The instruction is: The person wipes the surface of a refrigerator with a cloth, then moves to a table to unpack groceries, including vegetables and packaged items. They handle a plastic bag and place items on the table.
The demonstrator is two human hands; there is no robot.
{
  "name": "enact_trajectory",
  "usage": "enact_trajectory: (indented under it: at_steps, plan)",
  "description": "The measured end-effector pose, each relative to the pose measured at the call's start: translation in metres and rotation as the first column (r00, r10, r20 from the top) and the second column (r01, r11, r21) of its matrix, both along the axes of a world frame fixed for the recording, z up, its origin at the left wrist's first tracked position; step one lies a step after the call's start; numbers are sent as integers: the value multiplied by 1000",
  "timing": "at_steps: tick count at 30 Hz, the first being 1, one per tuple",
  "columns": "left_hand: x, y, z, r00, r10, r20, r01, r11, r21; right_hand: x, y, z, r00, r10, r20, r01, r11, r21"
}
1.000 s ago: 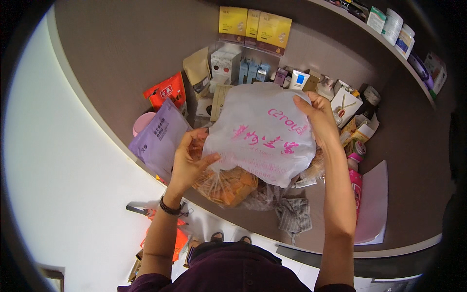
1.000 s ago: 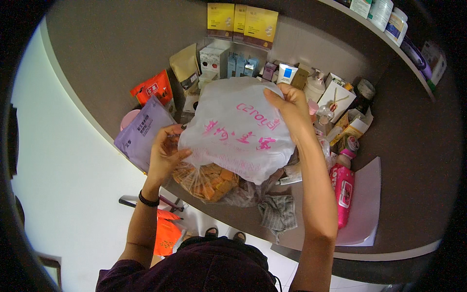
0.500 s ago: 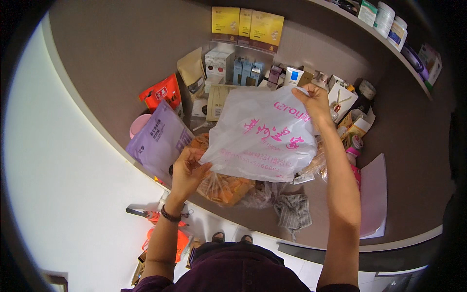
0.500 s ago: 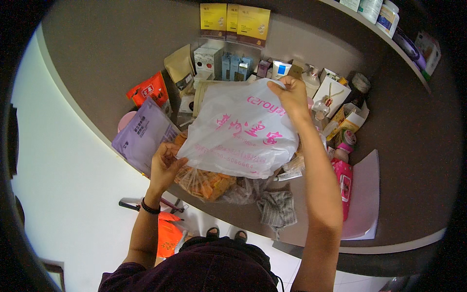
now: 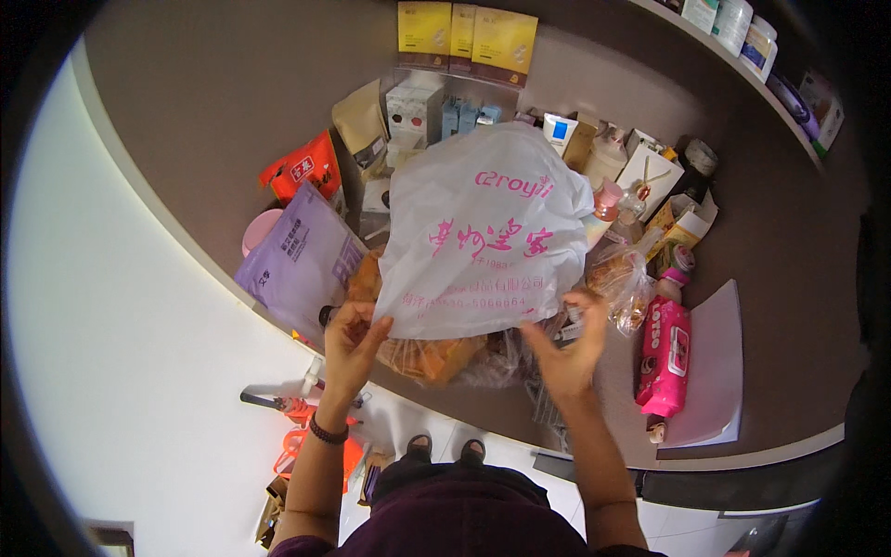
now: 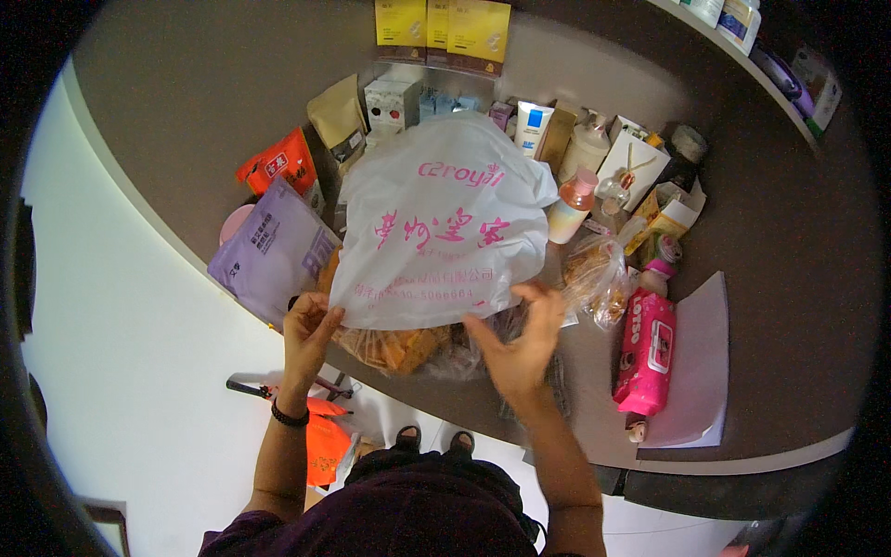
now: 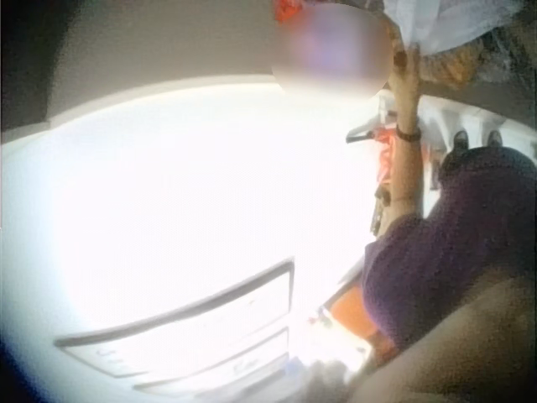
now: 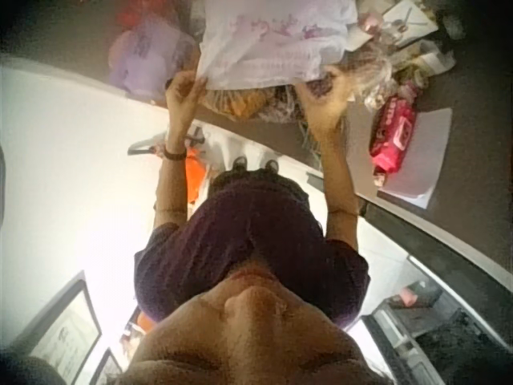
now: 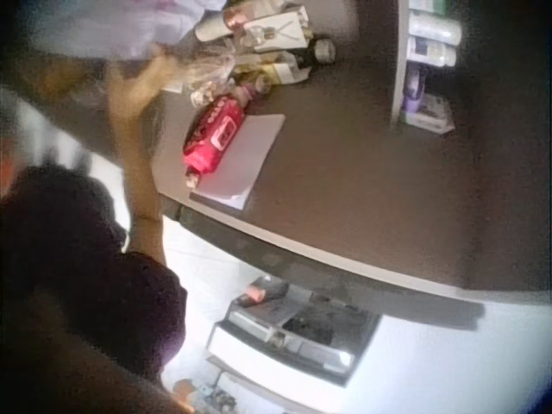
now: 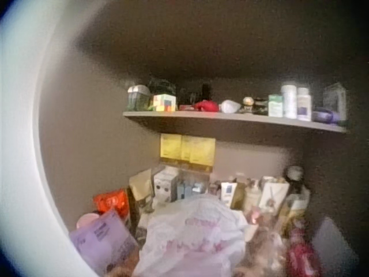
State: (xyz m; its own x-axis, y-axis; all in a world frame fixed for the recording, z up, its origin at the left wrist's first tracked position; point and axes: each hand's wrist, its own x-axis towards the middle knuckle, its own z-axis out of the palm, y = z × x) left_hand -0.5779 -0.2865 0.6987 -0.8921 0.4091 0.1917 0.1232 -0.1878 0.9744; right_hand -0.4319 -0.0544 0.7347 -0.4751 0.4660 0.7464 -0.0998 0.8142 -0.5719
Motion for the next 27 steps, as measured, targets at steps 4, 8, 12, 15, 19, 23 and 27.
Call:
enact_trajectory:
  at_steps: [4, 8, 12, 15, 19, 23, 27]
  plan:
    - [4, 3, -3, 1000, 20, -9, -20, 1000, 12, -18, -9, -29, 991, -70, 116, 68, 997, 20]
    - [3, -5, -13, 988, 146, -44, -149, 987, -62, -11, -9, -38, 997, -14, 71, 13, 1000, 16]
    - [6, -4, -14, 980, 196, 32, -196, 980, -23, 2, -4, -41, 999, 37, -20, -37, 999, 35]
    - [8, -6, -14, 979, 181, 89, -182, 983, 1, 8, 1, -42, 997, 57, -47, -55, 998, 43]
    - [7, -11, -12, 975, 178, 134, -173, 984, -46, 14, -3, -41, 997, 68, -31, -71, 994, -82]
    - [4, -15, -19, 982, 152, 117, -144, 987, -71, 12, -11, -52, 988, 68, -142, -118, 916, -383]
    - [-5, -23, -10, 994, 94, 58, -74, 956, -283, 12, -9, -67, 993, 40, -111, -96, 824, -558]
